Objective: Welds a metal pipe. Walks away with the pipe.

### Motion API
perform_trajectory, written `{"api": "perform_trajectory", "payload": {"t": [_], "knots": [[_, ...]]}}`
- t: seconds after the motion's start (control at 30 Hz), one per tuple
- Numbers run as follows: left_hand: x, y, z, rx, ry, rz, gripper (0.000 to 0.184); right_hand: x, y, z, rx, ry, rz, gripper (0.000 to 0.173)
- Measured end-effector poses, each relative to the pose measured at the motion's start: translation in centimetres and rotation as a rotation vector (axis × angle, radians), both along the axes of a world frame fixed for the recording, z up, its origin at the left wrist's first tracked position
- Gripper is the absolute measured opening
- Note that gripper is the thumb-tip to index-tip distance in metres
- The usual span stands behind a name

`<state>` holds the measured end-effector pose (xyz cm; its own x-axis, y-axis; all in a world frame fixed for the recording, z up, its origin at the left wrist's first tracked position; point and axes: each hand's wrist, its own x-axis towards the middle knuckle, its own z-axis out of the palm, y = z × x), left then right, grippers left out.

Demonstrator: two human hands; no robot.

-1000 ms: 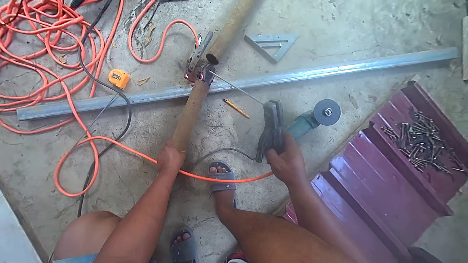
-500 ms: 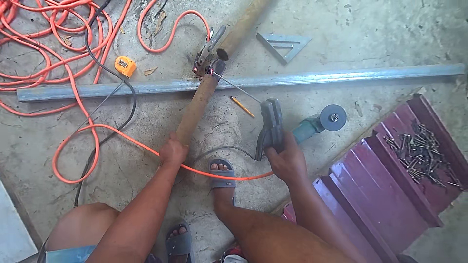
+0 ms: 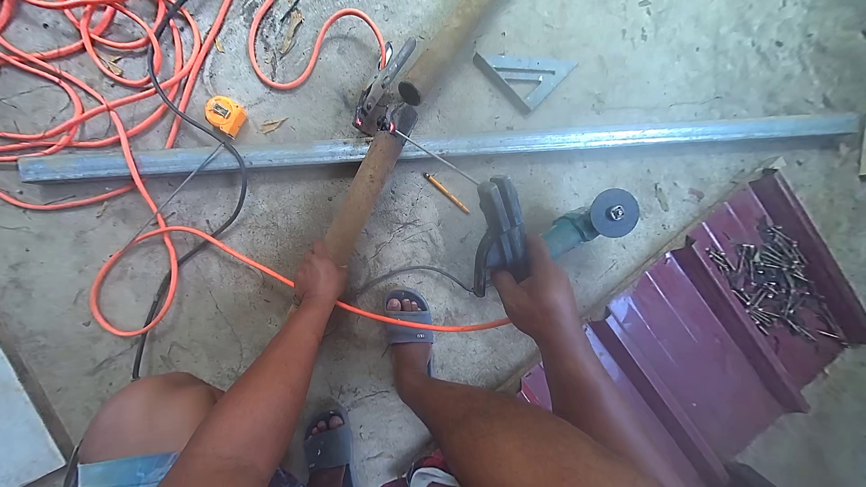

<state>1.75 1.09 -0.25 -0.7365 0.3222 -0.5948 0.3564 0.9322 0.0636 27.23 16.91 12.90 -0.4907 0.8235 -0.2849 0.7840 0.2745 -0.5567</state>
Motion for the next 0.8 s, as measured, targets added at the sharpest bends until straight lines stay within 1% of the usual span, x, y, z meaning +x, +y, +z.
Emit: {"api": "perform_trajectory", "payload": {"t": [0.17, 0.33, 0.73, 0.8], "knots": [[0.1, 0.1, 0.0, -0.006, 0.006, 0.002, 0.076, 0.0, -0.2, 0.2, 0.034, -0.001, 0.001, 0.050], [0.1, 0.1, -0.2, -0.005, 0.018, 0.000, 0.077, -0.1, 0.0, 0.4, 0.021, -0.016, 0.010, 0.050], [0.4, -0.1, -0.2, 0.018, 0.019, 0.013, 0.082, -0.2, -0.1, 1.1, 0.037, -0.027, 0.019, 0.048], [0.5, -0.1, -0.2, 0.019, 0.020, 0.010, 0.084, -0.3, 0.0, 1.3, 0.024, -0.043, 0.034, 0.046]]}}
